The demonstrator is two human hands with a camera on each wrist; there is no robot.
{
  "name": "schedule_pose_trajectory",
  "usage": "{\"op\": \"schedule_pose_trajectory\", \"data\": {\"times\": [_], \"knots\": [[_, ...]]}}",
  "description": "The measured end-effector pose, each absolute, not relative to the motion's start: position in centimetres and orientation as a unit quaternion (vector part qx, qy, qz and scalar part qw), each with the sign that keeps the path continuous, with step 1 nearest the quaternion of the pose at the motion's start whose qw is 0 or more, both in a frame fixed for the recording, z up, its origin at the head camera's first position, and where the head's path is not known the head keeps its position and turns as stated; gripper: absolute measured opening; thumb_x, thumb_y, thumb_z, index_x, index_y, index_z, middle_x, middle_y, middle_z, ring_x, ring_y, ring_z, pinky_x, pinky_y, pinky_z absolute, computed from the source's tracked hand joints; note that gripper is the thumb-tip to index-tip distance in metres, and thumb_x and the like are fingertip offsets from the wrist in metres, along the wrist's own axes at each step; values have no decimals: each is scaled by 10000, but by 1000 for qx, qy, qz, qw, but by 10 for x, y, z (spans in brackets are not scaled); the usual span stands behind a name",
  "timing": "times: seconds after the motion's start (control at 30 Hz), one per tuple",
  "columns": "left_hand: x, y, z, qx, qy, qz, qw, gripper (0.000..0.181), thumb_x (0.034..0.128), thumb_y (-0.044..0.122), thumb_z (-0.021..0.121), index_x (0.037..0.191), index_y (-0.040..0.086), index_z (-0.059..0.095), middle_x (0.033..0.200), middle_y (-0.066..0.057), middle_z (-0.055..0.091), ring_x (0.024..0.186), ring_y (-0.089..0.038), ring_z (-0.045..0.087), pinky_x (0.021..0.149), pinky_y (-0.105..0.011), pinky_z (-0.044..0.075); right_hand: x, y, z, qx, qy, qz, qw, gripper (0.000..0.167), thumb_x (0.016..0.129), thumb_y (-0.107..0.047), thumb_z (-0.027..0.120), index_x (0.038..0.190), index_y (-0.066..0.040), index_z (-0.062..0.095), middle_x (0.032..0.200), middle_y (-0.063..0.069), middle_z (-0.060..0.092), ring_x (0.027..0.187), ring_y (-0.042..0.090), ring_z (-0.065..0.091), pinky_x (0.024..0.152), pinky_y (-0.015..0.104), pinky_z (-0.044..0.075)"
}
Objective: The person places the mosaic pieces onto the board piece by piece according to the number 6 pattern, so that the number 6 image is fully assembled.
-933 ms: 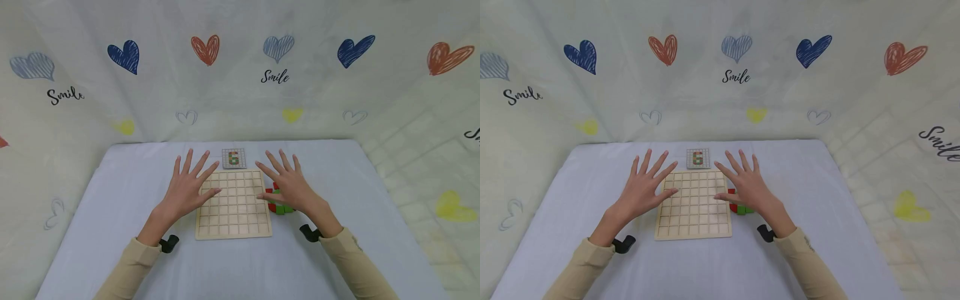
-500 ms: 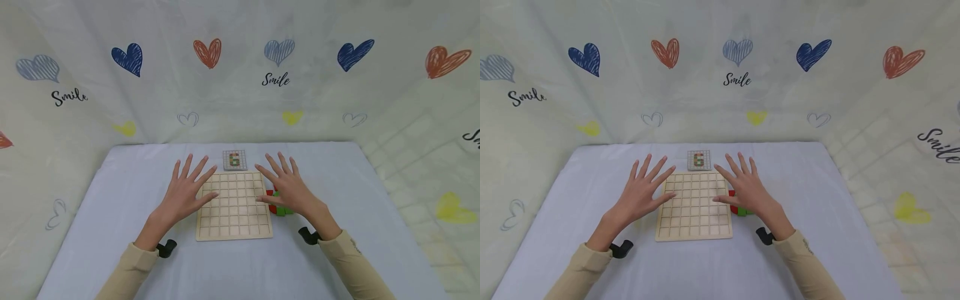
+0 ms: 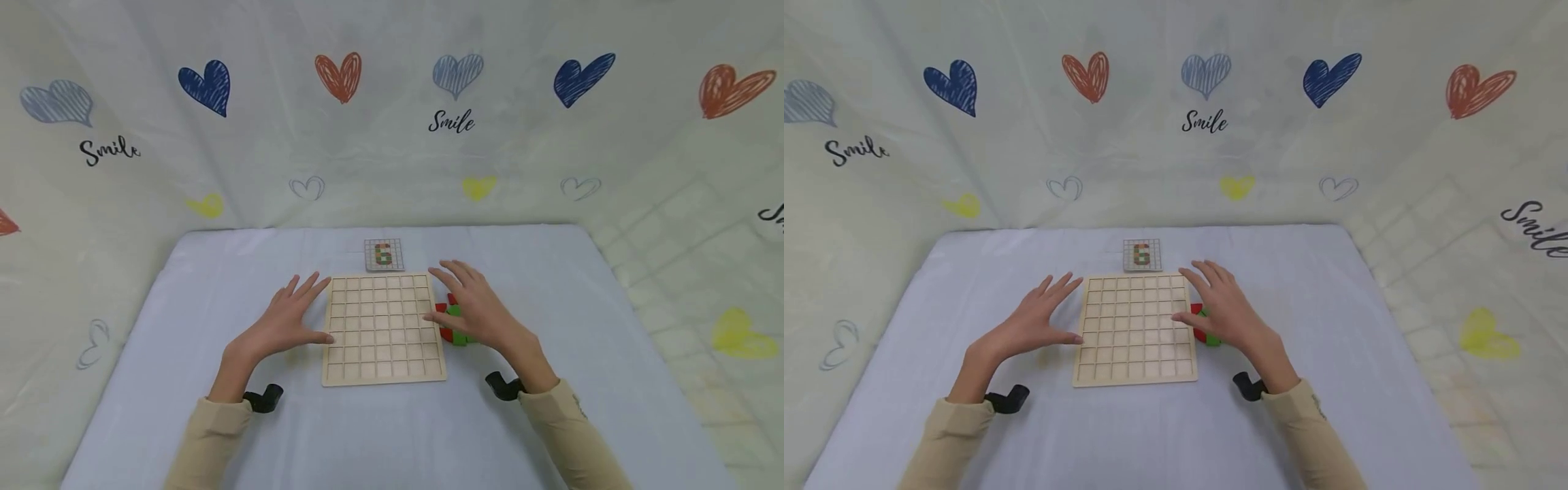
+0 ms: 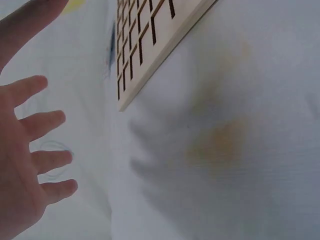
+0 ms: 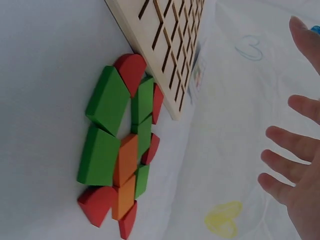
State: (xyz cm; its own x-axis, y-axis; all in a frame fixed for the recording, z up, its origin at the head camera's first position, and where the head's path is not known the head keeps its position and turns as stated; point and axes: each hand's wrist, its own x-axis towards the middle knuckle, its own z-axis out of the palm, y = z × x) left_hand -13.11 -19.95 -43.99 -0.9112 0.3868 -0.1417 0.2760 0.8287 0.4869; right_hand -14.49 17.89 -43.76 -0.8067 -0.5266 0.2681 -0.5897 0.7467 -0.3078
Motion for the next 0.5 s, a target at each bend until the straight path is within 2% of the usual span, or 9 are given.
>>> {"op": "schedule_pose_trajectory", "data": {"times": [0.13, 0.5], "knots": [[-131, -205, -452, 156, 942, 264, 136, 1145, 738, 473, 908, 1647, 199, 267, 1732, -119, 155, 1576, -484, 36, 1228, -708, 53, -144, 179, -446, 290, -928, 222, 71, 856, 831, -450, 848, 1497, -45, 492, 1529, 236, 476, 1424, 441, 428, 1163, 647, 357], [-130, -205, -482, 143, 938, 267, 170, 1152, 717, 474, 919, 1634, 156, 299, 1726, -145, 160, 1574, -486, 47, 1223, -717, 54, -142, 182, -469, 257, -929, 260, 51, 854, 813, -385, 881, 1490, -37, 496, 1537, 224, 482, 1426, 424, 439, 1163, 645, 353]]}}
